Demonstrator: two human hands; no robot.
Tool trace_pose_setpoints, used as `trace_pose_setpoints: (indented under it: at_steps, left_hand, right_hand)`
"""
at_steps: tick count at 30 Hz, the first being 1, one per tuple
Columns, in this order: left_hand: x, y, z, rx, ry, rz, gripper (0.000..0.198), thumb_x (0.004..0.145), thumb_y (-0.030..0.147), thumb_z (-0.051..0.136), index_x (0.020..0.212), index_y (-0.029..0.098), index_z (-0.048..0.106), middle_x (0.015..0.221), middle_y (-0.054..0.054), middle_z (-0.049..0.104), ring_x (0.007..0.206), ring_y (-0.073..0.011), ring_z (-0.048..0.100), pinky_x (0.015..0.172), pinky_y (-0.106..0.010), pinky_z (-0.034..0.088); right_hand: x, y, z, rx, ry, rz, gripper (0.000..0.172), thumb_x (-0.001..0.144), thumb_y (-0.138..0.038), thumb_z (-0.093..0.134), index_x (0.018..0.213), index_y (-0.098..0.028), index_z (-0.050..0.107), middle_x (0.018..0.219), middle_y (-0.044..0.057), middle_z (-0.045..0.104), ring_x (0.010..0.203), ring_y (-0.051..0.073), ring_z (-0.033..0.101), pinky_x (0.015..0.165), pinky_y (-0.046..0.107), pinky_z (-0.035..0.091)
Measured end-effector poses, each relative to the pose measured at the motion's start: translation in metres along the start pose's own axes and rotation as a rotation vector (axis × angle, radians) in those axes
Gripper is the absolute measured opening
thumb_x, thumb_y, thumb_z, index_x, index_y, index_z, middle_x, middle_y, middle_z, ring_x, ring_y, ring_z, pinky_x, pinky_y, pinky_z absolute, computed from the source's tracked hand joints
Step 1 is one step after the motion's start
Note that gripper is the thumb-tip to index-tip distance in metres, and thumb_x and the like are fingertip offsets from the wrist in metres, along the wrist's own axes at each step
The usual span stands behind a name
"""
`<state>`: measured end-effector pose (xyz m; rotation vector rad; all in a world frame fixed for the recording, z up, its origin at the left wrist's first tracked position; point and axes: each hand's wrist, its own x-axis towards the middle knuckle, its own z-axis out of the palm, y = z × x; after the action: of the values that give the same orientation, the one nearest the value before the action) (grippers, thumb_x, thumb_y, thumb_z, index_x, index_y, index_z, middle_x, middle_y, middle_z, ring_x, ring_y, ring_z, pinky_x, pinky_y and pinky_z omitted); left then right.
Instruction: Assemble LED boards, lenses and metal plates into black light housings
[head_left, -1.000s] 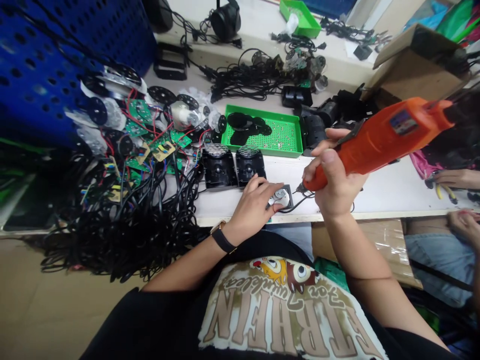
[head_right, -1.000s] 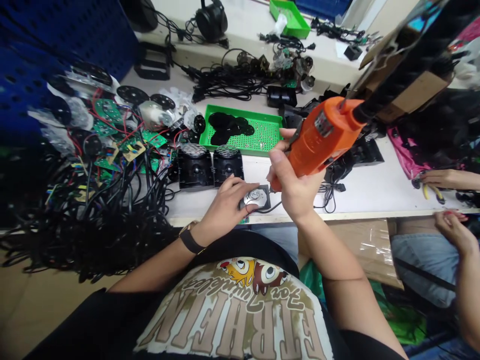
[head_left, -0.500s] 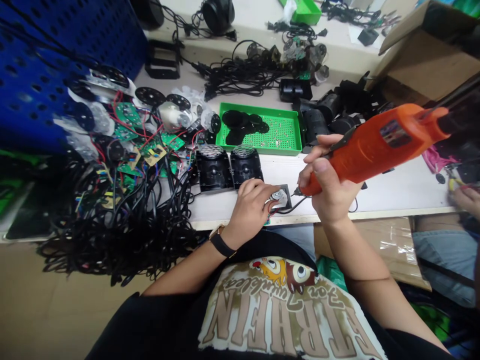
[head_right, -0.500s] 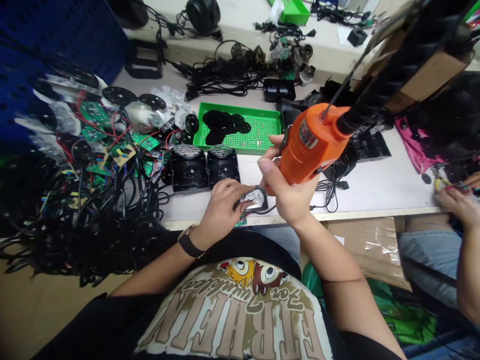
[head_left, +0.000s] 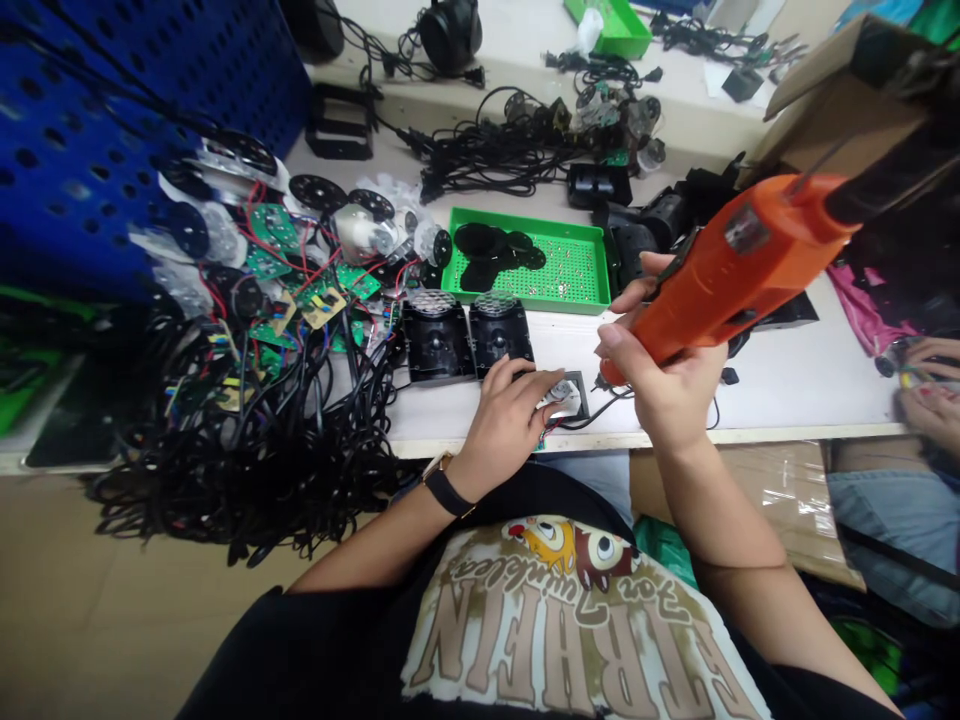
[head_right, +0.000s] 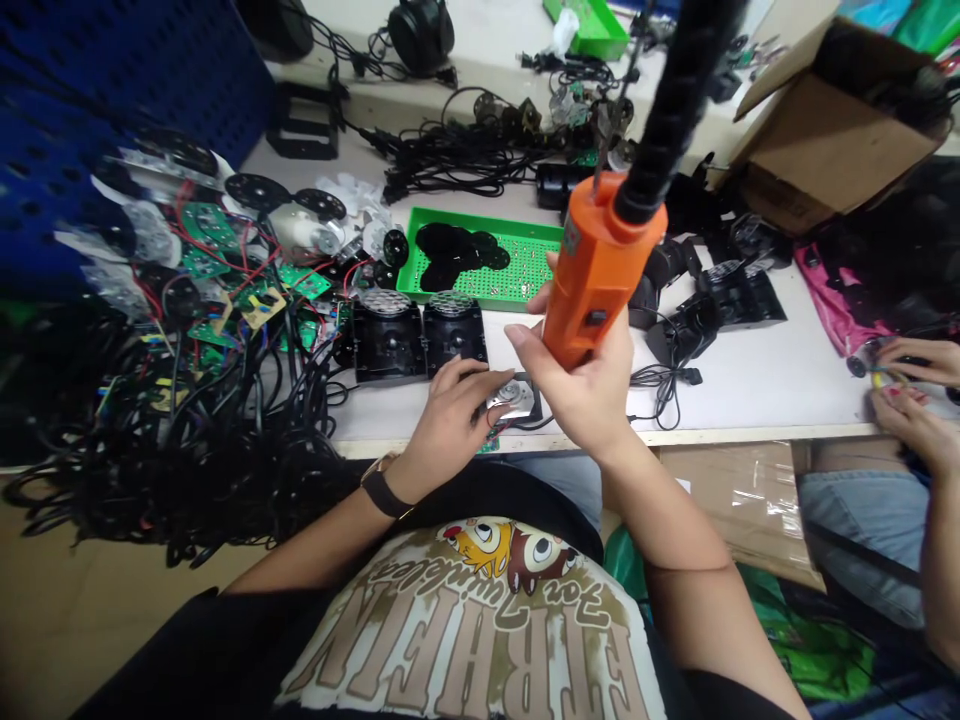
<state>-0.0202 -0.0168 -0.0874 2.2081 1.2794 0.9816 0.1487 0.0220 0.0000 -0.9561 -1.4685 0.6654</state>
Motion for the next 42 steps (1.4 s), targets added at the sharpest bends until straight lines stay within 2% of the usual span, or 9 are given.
trace_pose_setpoints:
  at_steps: [5,11,17,24,30,36,42]
  left_hand:
    - [-0.002,0.0,0.0,-0.005,0.002,0.008,0.04,0.097,0.023,0.063,0.137,0.019,0.061,0.124,-0.008,0.074,0.125,-0.0292,0.055,0.121,-0.058,0.036]
    - [-0.001,0.002,0.0,0.012,0.014,0.021,0.041,0.095,0.019,0.064,0.136,0.017,0.06,0.124,-0.007,0.073,0.125,-0.029,0.055,0.122,-0.056,0.036]
    - [-0.002,0.001,0.0,-0.015,0.029,0.011,0.038,0.098,0.026,0.062,0.135,0.02,0.062,0.124,-0.008,0.073,0.126,-0.0286,0.056,0.121,-0.057,0.037]
    - [-0.002,0.001,0.001,-0.005,0.042,0.033,0.037,0.099,0.028,0.062,0.134,0.019,0.062,0.123,-0.009,0.074,0.124,-0.0279,0.057,0.121,-0.056,0.038]
    - [0.0,0.001,0.003,-0.007,0.077,0.049,0.036,0.098,0.03,0.063,0.132,0.018,0.063,0.121,-0.009,0.074,0.122,-0.0274,0.059,0.12,-0.055,0.04]
    - [0.001,0.0,0.006,0.011,0.118,0.04,0.025,0.096,0.028,0.067,0.119,0.017,0.067,0.108,-0.007,0.076,0.115,-0.0263,0.062,0.119,-0.055,0.041]
    - [-0.002,-0.001,0.007,0.046,0.121,0.039,0.027,0.097,0.027,0.066,0.123,0.018,0.066,0.112,-0.007,0.076,0.117,-0.0278,0.061,0.119,-0.058,0.04]
  right_hand:
    - [0.008,0.005,-0.002,-0.017,-0.003,-0.009,0.05,0.085,-0.04,0.077,0.13,-0.035,0.056,0.106,0.002,0.067,0.072,0.015,0.066,0.072,0.036,0.062]
    - [0.008,0.011,0.003,0.075,-0.024,0.003,0.048,0.088,-0.043,0.073,0.131,-0.034,0.053,0.106,0.001,0.065,0.062,0.01,0.064,0.059,0.03,0.06]
    - [0.005,0.015,0.005,0.05,-0.011,-0.029,0.041,0.089,-0.047,0.069,0.126,-0.035,0.054,0.105,0.001,0.064,0.059,0.009,0.06,0.051,0.027,0.057]
    - [0.005,0.02,0.005,0.081,0.016,-0.001,0.038,0.091,-0.044,0.067,0.125,-0.035,0.054,0.101,-0.001,0.062,0.052,0.007,0.056,0.049,0.027,0.054]
    - [0.003,0.02,0.012,0.102,0.036,0.015,0.041,0.089,-0.052,0.067,0.124,-0.035,0.053,0.097,-0.001,0.061,0.048,0.007,0.054,0.045,0.026,0.05]
    - [0.015,0.022,0.018,0.192,0.04,0.02,0.047,0.085,-0.057,0.07,0.122,-0.031,0.056,0.096,-0.001,0.06,0.049,0.007,0.055,0.046,0.025,0.048]
    - [0.037,0.026,0.023,0.272,0.083,0.019,0.049,0.08,-0.068,0.068,0.104,-0.028,0.055,0.091,-0.001,0.056,0.052,0.009,0.055,0.046,0.026,0.045]
